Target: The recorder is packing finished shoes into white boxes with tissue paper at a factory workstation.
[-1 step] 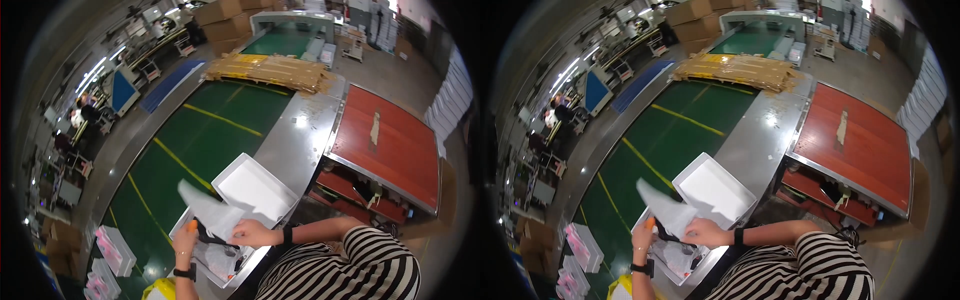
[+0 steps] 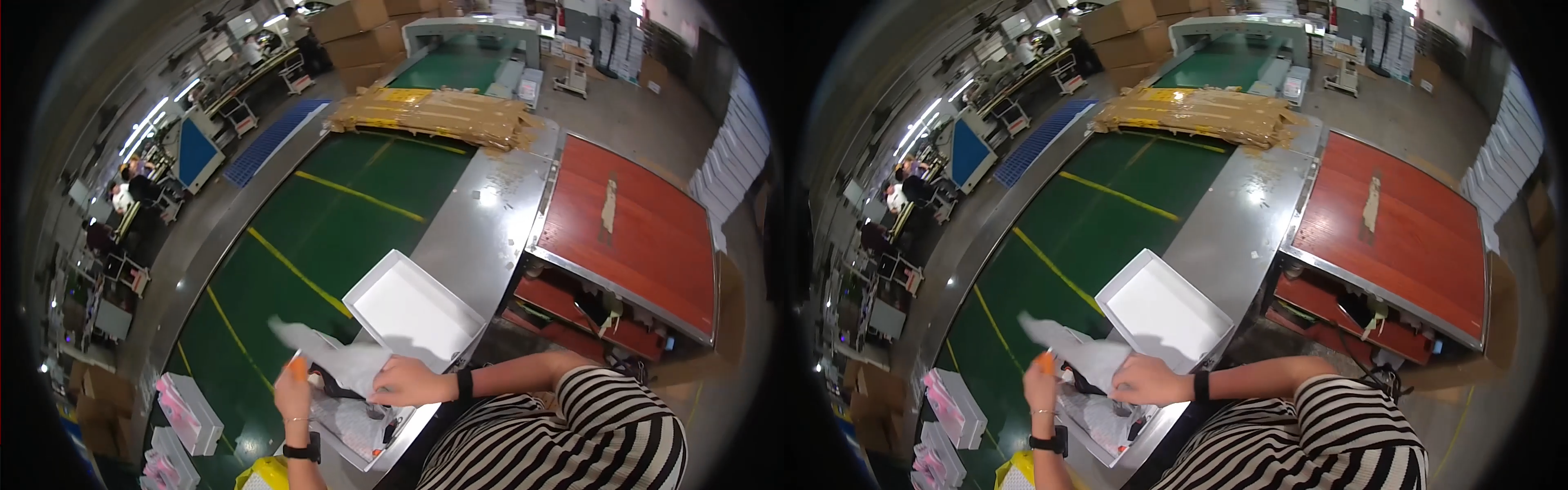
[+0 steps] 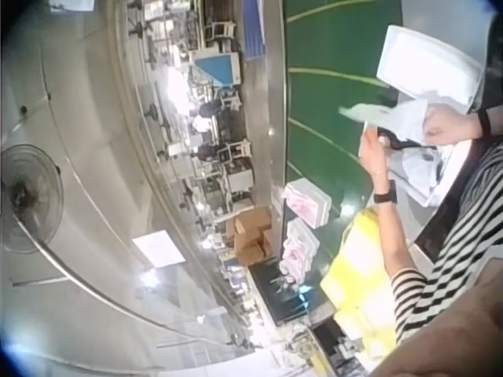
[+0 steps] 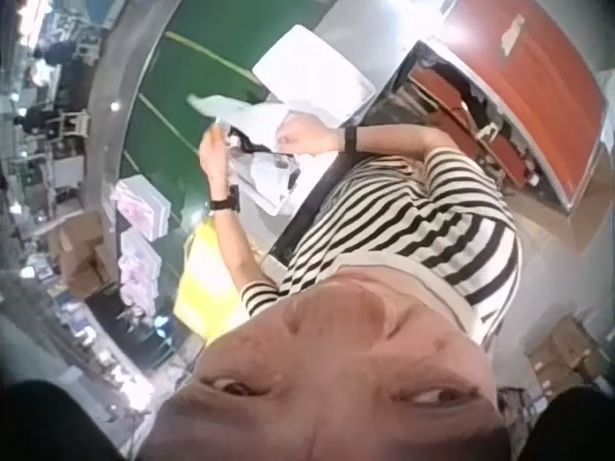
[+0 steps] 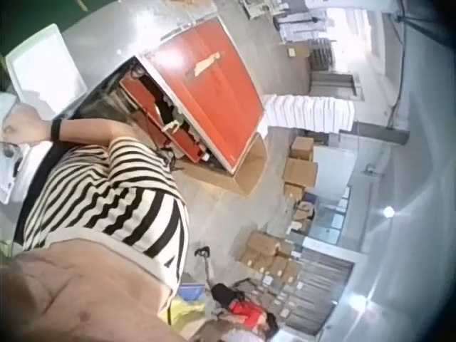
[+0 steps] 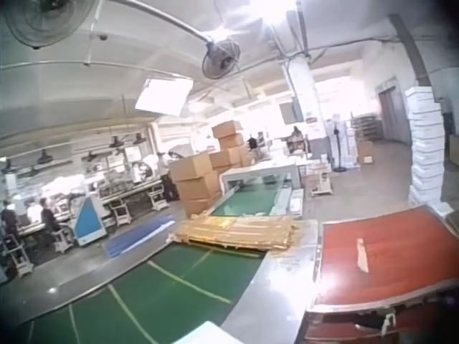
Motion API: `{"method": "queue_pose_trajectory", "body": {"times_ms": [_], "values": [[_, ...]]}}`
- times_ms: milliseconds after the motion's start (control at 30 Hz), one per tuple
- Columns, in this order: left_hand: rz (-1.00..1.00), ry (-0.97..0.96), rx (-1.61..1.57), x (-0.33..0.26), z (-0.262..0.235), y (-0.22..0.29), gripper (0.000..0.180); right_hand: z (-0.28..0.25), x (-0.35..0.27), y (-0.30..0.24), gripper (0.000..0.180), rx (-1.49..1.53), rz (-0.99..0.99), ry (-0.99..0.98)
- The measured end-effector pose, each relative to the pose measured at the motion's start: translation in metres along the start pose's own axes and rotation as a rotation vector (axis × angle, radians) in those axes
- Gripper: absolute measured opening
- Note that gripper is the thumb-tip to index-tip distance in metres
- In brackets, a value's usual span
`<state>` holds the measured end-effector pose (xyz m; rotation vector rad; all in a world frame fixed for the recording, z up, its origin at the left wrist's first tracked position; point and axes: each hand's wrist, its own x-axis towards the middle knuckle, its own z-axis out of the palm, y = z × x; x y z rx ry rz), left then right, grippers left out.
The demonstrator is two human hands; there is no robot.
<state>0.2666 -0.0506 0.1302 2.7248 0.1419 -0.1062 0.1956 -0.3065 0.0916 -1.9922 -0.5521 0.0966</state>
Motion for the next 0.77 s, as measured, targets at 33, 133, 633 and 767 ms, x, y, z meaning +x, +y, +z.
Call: {"method": "queue_pose_trajectory", "body": {"times_ms": [33, 133, 633, 767], "values": [[-0.016, 0.205, -0.168, -0.007, -0.009, 0.004, 0.035, 0.0, 0.005, -0.004, 0.015, 0.002, 0.006, 0.006], [0.468, 0.623, -0.405, -0.024, -0.023, 0.034, 0.044, 0.02, 0.016, -0.01, 0.012, -0.33, -0.667, 0.131], [0.368, -0.395, 0.444, -0.057, 0.016, -0.022, 0.091, -0.018, 0.04, 0.102, 0.068, -0.019, 0.271, -0.413], [0.359, -0.376, -0.32, -0.042, 0.001, -0.018, 0.096, -0.078, 0.046, 0.057, 0.063, 0.014, 0.068, -0.205]]}}
